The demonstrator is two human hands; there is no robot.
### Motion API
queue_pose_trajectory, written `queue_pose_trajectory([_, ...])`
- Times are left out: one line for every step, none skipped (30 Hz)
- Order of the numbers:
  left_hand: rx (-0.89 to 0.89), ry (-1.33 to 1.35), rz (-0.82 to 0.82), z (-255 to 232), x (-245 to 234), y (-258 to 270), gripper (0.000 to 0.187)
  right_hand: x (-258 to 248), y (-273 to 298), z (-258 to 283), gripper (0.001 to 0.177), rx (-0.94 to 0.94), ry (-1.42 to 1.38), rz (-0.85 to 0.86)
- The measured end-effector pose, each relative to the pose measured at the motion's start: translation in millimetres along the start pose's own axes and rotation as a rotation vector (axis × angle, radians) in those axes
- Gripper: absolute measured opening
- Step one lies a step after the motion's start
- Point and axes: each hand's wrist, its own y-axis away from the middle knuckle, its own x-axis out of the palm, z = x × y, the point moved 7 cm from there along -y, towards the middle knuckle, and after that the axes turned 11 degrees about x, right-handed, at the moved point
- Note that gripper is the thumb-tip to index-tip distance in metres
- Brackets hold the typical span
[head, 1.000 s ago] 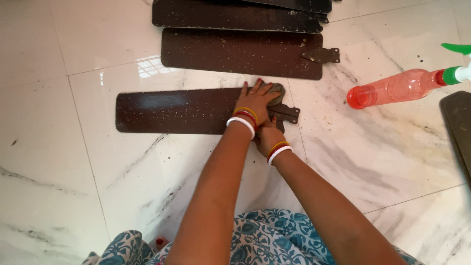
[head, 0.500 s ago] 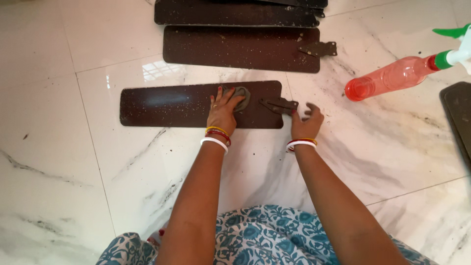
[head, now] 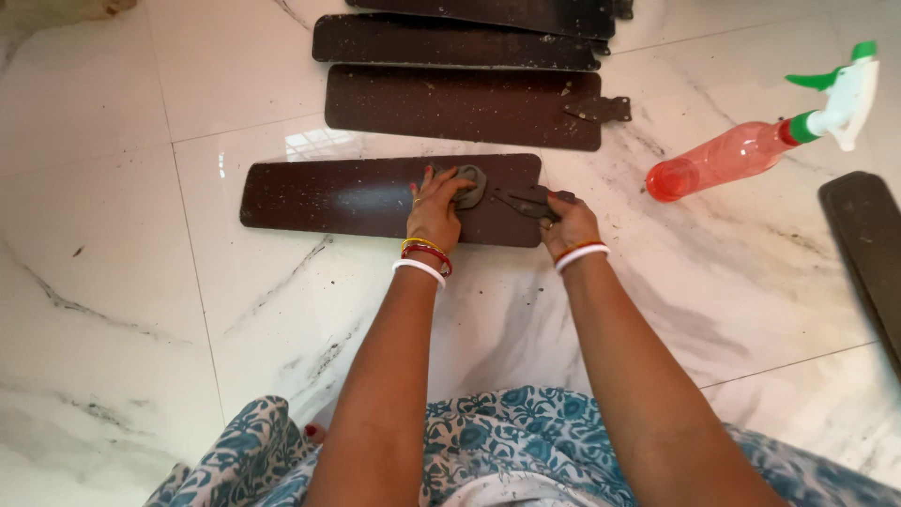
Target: The person scrubs several dark metal plates with a cloth on a tiled floor. They handle the plates one at a time, scrubbing the surfaces and edges, and occasionally flipping them over to clean the other side.
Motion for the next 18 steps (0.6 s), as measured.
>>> queue_pose_trajectory([0.033,0.020,-0.015,-8.1,1.1,-2.9,0.046,1.5,-3.6,6.0,0.020,-0.038,0.022,-0.035])
queue_pose_trajectory([0.065,0.040,-0.031,-16.8,2.6,-5.3,0.045,6.4,-7.6,8.8,0.021,-0.075,0.043,-0.070])
queue_pose_trajectory([0.098,0.059,-0.046,-25.7,3.9,-6.7,0.043,10.3,-9.6,14.3,0.022,-0.113,0.065,-0.106])
queue_pose_trajectory([0.103,0.082,-0.081,-32.2,3.0,-5.1,0.042,16.8,-11.0,21.2,0.023,-0.104,0.078,-0.081])
queue_pose_trajectory([0.109,0.105,-0.115,-39.2,2.7,-2.3,0.041,22.1,-9.6,30.8,0.024,-0.096,0.091,-0.057])
queue_pose_trajectory([0.115,0.126,-0.148,-43.0,-1.0,-0.4,0.040,28.7,-5.6,34.9,0.025,-0.087,0.102,-0.033])
queue_pose_trajectory([0.128,0.157,-0.160,-42.8,-7.6,0.3,0.041,34.7,0.7,37.1,0.023,-0.039,0.148,0.006])
queue_pose_trajectory([0.143,0.189,-0.171,-41.9,-14.4,0.7,0.043,36.1,9.5,45.6,0.022,0.006,0.193,0.043])
queue_pose_trajectory([0.158,0.221,-0.182,-41.9,-19.2,0.3,0.045,40.1,16.7,49.1,0.021,0.052,0.239,0.080])
queue_pose_trajectory([0.114,0.284,-0.165,-38.1,-20.2,-0.8,0.044,44.5,22.1,51.4,0.021,0.038,0.277,0.085])
queue_pose_trajectory([0.070,0.347,-0.148,-34.1,-20.3,-2.7,0.044,46.3,26.8,55.4,0.022,0.023,0.316,0.090])
queue_pose_trajectory([0.022,0.408,-0.128,-29.3,-19.1,-1.6,0.043,47.5,30.3,54.5,0.022,0.013,0.353,0.094])
queue_pose_trajectory([0.060,0.357,-0.134,-30.8,-19.8,-1.3,0.043,48.8,32.1,51.7,0.022,0.016,0.385,0.088])
queue_pose_trajectory([0.097,0.310,-0.137,-34.2,-17.7,-1.7,0.044,48.2,34.8,51.8,0.022,0.018,0.419,0.078])
queue_pose_trajectory([0.133,0.262,-0.140,-36.5,-16.7,-2.0,0.044,48.0,37.4,52.4,0.022,0.020,0.452,0.068])
queue_pose_trajectory([0.137,0.273,-0.139,-35.8,-14.9,0.0,0.044,47.6,41.0,53.5,0.022,0.022,0.484,0.073])
queue_pose_trajectory([0.140,0.285,-0.138,-35.1,-13.5,1.9,0.045,48.3,44.0,56.2,0.023,0.025,0.515,0.078])
queue_pose_trajectory([0.146,0.297,-0.135,-34.7,-12.3,2.6,0.045,49.7,47.3,58.6,0.023,0.024,0.545,0.082])
